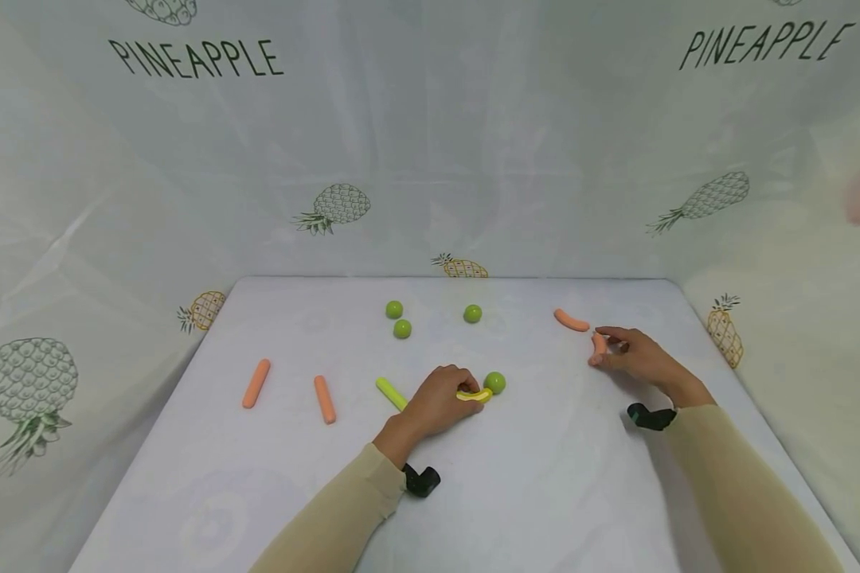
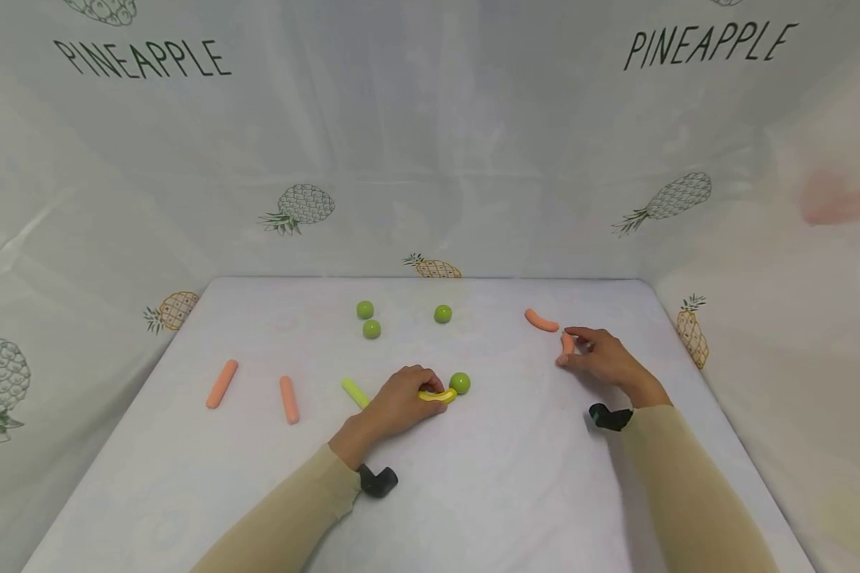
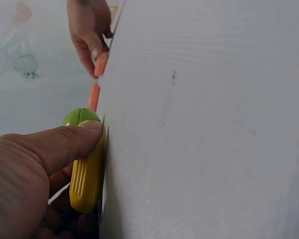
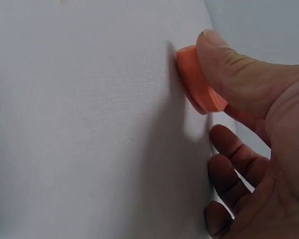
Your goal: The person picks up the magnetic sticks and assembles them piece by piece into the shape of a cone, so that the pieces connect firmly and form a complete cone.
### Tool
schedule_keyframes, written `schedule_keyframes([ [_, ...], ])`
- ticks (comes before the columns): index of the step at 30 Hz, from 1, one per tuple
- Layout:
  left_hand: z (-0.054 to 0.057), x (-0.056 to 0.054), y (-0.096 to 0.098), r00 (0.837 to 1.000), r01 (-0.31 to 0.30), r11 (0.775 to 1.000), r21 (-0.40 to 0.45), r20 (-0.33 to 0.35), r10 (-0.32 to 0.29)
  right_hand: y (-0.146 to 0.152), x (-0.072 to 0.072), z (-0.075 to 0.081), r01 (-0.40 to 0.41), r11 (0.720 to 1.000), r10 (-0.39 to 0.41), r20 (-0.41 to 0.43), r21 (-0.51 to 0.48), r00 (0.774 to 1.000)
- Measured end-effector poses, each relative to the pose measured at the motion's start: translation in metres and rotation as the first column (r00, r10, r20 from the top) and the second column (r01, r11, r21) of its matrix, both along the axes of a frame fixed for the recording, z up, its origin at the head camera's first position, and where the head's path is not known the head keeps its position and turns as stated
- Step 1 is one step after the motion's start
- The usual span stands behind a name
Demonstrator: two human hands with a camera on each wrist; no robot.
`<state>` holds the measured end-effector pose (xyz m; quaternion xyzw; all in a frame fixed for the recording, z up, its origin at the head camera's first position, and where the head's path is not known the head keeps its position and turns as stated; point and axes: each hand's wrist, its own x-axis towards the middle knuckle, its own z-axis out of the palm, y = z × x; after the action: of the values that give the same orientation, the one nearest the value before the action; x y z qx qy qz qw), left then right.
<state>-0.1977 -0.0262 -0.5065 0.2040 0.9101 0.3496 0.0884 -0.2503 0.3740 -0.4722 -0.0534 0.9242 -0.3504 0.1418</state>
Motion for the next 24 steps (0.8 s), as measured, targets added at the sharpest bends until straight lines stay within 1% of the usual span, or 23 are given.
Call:
schedule_keyframes([
  [3, 0.001, 0.000, 0.000, 1.000, 0.002, 1.000, 0.005, -0.002, -0.002, 0.000, 0.000, -0.003, 0.008, 1.000, -0.008, -0.021, -0.009, 1.000],
  [8, 0.002, 0.001, 0.001, 1.000, 0.002, 1.000, 0.004, -0.010, -0.002, -0.003, 0.005, -0.012, 0.064, 0.998, -0.064, -0.068, -0.010, 0.996],
  [14, 0.000, 0.002, 0.005, 1.000, -0.018, 1.000, 0.012, -0.012, 0.018, -0.012, 0.014, -0.017, 0.093, 0.996, -0.093, -0.184, -0.012, 0.978],
  [17, -0.001, 0.002, 0.007, 1.000, -0.025, 1.000, 0.013, -0.013, 0.025, -0.017, 0.016, -0.019, 0.099, 0.995, -0.102, -0.222, -0.026, 0.970],
  [20, -0.003, 0.003, 0.009, 0.999, -0.036, 0.999, 0.004, -0.017, 0.036, -0.024, 0.017, -0.021, 0.109, 0.993, -0.118, -0.229, -0.050, 0.966],
  [24, -0.005, 0.003, 0.011, 0.999, -0.047, 0.999, -0.008, -0.021, 0.047, -0.036, 0.017, -0.022, 0.125, 0.988, -0.142, -0.204, -0.094, 0.969],
])
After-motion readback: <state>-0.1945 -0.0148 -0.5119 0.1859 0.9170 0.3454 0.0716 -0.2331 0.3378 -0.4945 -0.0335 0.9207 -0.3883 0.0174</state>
